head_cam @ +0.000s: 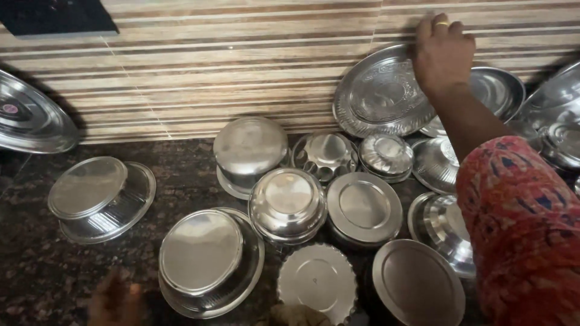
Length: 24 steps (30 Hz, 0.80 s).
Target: The person stacks various stainless steel bowls, plates, and containers on a kitchen countertop. They handle the items one at a time, arranging them into neat piles. The person also handles a white ceramic bowl and places it among the metal items.
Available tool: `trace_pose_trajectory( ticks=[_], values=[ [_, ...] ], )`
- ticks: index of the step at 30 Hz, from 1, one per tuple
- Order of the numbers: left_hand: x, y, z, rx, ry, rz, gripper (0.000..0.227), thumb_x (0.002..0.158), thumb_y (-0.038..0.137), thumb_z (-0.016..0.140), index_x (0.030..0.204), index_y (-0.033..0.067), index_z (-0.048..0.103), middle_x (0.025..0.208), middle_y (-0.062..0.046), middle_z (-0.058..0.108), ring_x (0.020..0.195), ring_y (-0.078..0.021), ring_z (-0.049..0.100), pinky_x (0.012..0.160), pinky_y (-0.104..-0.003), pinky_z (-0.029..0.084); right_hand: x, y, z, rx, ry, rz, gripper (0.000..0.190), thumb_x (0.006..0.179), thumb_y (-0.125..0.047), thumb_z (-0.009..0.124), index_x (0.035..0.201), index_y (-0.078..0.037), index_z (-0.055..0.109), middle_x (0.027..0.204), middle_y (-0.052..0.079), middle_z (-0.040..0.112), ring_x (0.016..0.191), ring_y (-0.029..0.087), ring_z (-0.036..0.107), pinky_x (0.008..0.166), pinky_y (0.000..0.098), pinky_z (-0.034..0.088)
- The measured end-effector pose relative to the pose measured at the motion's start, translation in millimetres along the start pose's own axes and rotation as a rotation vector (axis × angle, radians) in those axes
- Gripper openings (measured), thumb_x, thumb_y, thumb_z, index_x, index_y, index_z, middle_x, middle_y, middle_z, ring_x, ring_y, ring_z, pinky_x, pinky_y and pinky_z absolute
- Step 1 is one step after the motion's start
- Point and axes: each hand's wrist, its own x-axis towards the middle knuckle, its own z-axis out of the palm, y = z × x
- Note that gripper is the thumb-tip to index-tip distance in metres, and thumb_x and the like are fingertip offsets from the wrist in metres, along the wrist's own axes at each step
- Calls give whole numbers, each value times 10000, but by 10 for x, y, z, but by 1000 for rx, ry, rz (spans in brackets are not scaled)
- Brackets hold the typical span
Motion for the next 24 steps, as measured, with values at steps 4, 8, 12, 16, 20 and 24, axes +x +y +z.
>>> trace_pose_trajectory(
  ticks=[4, 8, 12, 16, 20, 24],
  values=[
    [417, 1255, 440, 197, 29, 199, 408, 950, 86, 625, 1342, -10, 571, 1410, -197, 614, 1305, -271, 588, 1095, -391, 447, -134, -34, -302, 163, -87, 90, 748, 890, -274, 813, 1490, 32, 486, 1421, 239, 545, 1232, 413, 545, 928, 549, 495],
    [533, 3037, 1286, 394, 55, 414, 356, 936, 73, 663, 1279, -11, 621, 1406, -209, 613, 1312, -282, 586, 1108, -394, 449, -310, -72, -945, 125, 92, 46, 879, 740, -342, 889, 1482, -40, 525, 1446, 217, 486, 1308, 392, 412, 1012, 539, 448],
    [993, 3547, 1953, 546, 61, 553, 318, 925, 64, 691, 1232, -11, 659, 1403, -218, 612, 1317, -289, 584, 1117, -395, 450, -913, -96, -1151, 425, -39, 103, 688, 978, -304, 849, 1452, 60, 510, 1448, 275, 531, 1342, 437, 508, 1041, 529, 485],
    [1061, 3566, 2744, -218, -724, -56, 399, 958, 203, 678, 1304, 5, 656, 1287, -157, 708, 1176, -211, 686, 1011, -335, 555, -1511, -356, -1216, 890, -840, 372, 635, 932, -545, 664, 1252, 3, 679, 1079, 228, 737, 929, 350, 759, 849, 489, 568],
    [1062, 3200, 3579, 1, -977, -119, 865, 861, 530, 684, 1502, 1, 445, 1389, -186, 640, 1227, -264, 653, 1023, -395, 531, -2038, -567, -1202, 1034, -1098, 384, 637, 880, -598, 646, 1173, -43, 754, 976, 126, 771, 845, 243, 750, 749, 389, 571],
    [1088, 2629, 4073, 274, -930, 14, 1133, 814, 736, 646, 1556, -58, 327, 1567, -305, 412, 1445, -389, 430, 1183, -463, 361, -2134, -715, -1352, 1411, -1266, 668, 641, 888, -575, 664, 1150, 0, 766, 807, 126, 677, 686, 202, 585, 621, 361, 468]
  ],
)
